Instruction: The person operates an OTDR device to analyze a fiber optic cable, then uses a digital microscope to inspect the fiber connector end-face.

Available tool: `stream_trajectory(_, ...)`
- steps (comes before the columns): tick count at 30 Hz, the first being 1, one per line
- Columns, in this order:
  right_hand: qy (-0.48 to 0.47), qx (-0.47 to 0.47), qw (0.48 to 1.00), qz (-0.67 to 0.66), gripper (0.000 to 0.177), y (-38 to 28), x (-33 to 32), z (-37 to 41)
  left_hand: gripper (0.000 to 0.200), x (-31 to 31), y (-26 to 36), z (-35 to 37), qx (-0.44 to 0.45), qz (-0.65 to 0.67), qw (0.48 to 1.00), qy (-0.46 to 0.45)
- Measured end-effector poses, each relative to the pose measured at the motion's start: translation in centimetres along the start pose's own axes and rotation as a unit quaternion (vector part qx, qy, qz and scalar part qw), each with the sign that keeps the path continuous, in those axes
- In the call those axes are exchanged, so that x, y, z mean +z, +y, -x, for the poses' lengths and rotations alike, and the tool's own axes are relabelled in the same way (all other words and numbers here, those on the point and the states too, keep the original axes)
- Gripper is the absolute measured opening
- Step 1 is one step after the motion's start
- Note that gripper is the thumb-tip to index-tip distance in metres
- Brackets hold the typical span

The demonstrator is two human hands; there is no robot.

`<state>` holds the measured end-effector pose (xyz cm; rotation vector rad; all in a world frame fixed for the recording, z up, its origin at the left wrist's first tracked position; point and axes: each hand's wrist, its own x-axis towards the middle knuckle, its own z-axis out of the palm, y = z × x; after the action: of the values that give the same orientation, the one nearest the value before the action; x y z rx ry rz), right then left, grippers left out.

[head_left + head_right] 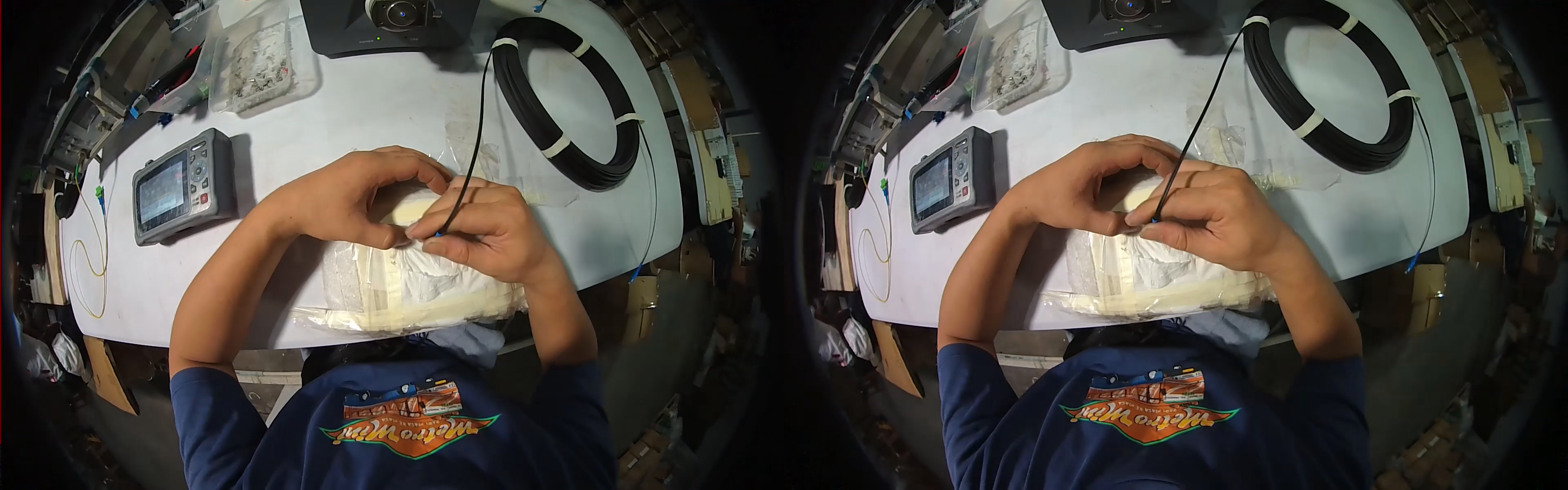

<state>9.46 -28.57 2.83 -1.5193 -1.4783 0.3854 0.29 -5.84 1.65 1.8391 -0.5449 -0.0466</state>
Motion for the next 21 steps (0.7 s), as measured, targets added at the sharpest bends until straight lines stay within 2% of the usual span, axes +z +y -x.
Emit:
stream_trajectory(1,0.025,-0.003,1.000,0.000,0.016,0.0,0.1,0.0,0.059,0.0,0.1,0.0,0.001,0.002,1.000,0.000)
stream_trajectory(3,0.000,-0.001,1.000,0.012,0.017,0.0,-0.2,0.2,0.065,-0.2,0.4,0.0,-0.077,0.015,0.997,-0.022)
stream_trajectory(4,-0.026,-0.001,0.999,0.022,0.018,-0.1,-0.4,0.3,0.065,-0.1,0.2,0.0,-0.076,0.015,0.997,-0.022)
stream_trajectory(6,-0.034,0.002,0.999,0.013,0.018,-0.2,-0.7,0.3,0.059,0.1,-0.3,0.0,-0.011,0.000,1.000,-0.003)
stream_trajectory(8,-0.043,0.000,0.999,0.005,0.018,-0.2,-0.6,0.0,0.060,-0.1,-0.1,0.1,-0.016,0.002,1.000,-0.002)
stream_trajectory(11,0.010,0.001,1.000,-0.002,0.019,-0.2,-0.1,0.1,0.060,-0.1,-0.2,0.0,-0.008,0.004,1.000,-0.005)
stream_trajectory(14,-0.017,-0.009,1.000,0.025,0.018,-0.5,-0.5,0.1,0.059,0.0,-0.2,-0.1,0.007,-0.001,1.000,0.001)
stream_trajectory(16,-0.069,0.019,0.997,0.016,0.018,-0.6,-1.1,0.1,0.059,0.0,-0.2,0.1,0.010,-0.005,1.000,0.008)
stream_trajectory(18,-0.065,0.010,0.998,-0.006,0.015,-0.6,-1.3,-0.2,0.060,0.1,-0.4,0.1,-0.016,0.010,1.000,-0.003)
stream_trajectory(20,0.056,0.049,0.980,-0.186,0.015,-0.3,-1.0,-0.2,0.061,0.1,-0.2,0.2,-0.008,0.009,1.000,-0.003)
stream_trajectory(21,0.062,0.106,0.969,-0.213,0.018,-0.5,-1.5,-0.1,0.062,0.0,0.0,0.2,-0.010,-0.002,1.000,0.002)
